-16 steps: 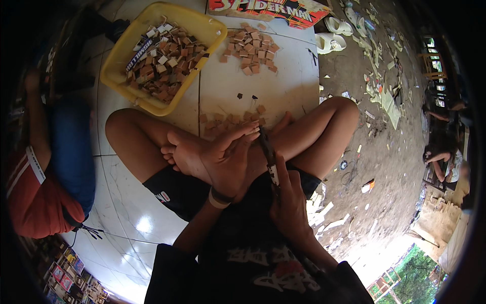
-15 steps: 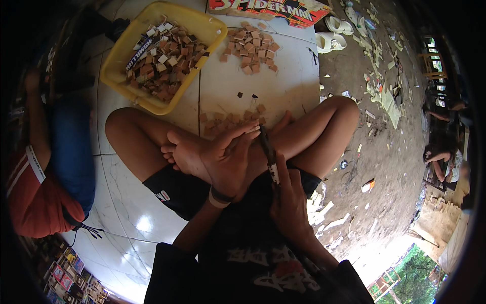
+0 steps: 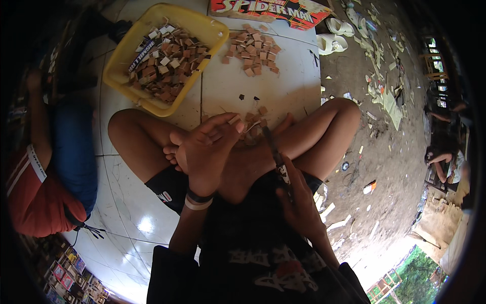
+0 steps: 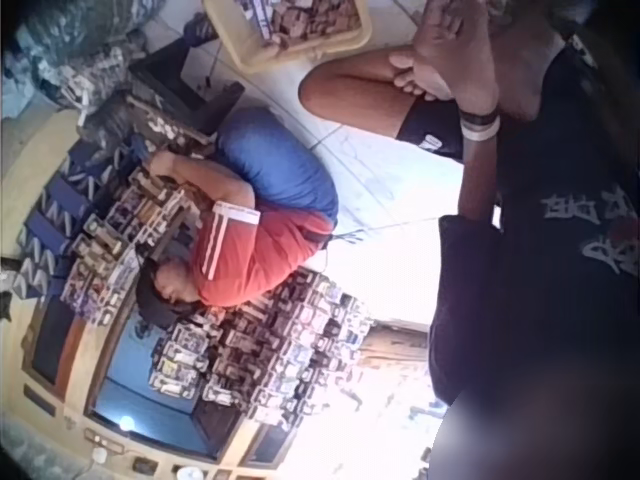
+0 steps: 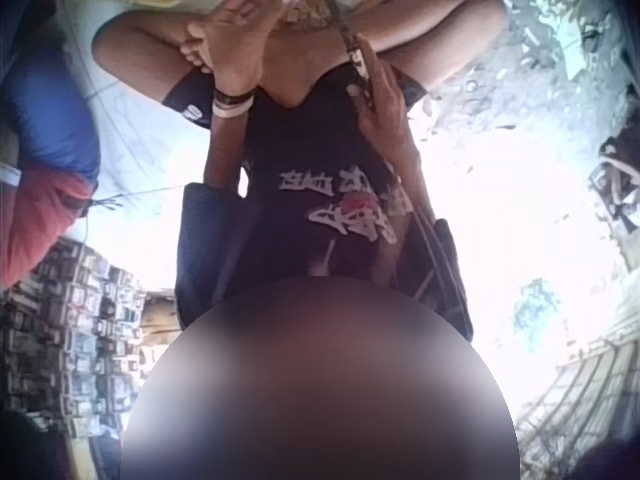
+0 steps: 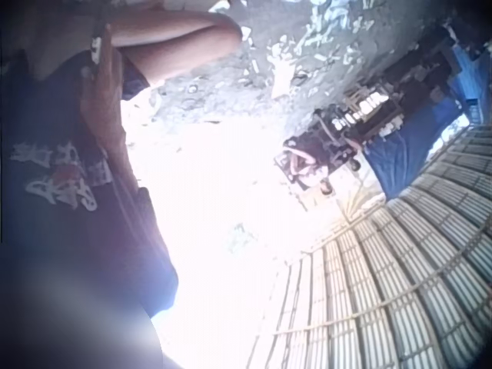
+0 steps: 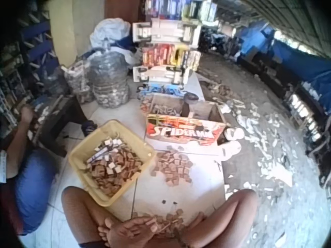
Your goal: The person sits cross-legged on the floor and uses a knife to carve small wooden blocks into smaller pieces. They repeatedly pick up a block, shave off pieces with the knife, and place the carved pieces into a yellow basket or onto the floor.
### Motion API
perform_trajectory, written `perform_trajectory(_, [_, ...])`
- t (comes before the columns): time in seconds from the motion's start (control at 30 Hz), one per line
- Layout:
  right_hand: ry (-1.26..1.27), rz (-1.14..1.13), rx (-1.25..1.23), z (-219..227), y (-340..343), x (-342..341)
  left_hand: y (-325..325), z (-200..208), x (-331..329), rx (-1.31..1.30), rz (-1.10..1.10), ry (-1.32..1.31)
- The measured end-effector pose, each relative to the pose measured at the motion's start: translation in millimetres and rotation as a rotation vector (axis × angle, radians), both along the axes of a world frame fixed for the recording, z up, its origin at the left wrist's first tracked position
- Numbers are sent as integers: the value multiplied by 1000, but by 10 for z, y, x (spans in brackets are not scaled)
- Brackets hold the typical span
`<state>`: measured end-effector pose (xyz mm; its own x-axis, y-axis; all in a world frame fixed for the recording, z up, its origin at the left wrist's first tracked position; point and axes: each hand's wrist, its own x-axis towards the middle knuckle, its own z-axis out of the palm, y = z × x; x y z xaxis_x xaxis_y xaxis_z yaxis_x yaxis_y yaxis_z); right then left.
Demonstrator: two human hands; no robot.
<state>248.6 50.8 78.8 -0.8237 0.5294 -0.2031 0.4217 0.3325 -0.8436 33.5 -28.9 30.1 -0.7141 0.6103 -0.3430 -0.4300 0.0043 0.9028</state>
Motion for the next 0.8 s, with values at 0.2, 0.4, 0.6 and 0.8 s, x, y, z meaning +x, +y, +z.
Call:
perform_trajectory(0.2, [15, 10, -138, 30, -1, 13, -58, 117, -99, -83, -158, -14])
perform_trajectory(0.4, [16, 9, -113, 43, 8, 5, -17, 69, -11, 52, -80, -99])
perform_trajectory(0.6, [-24, -95, -245, 64, -152, -19, 3, 27, 105, 113, 32, -105])
perform_trajectory(0.8, [-53, -55, -141, 83, -115, -16, 44, 82, 79, 149, -60, -139])
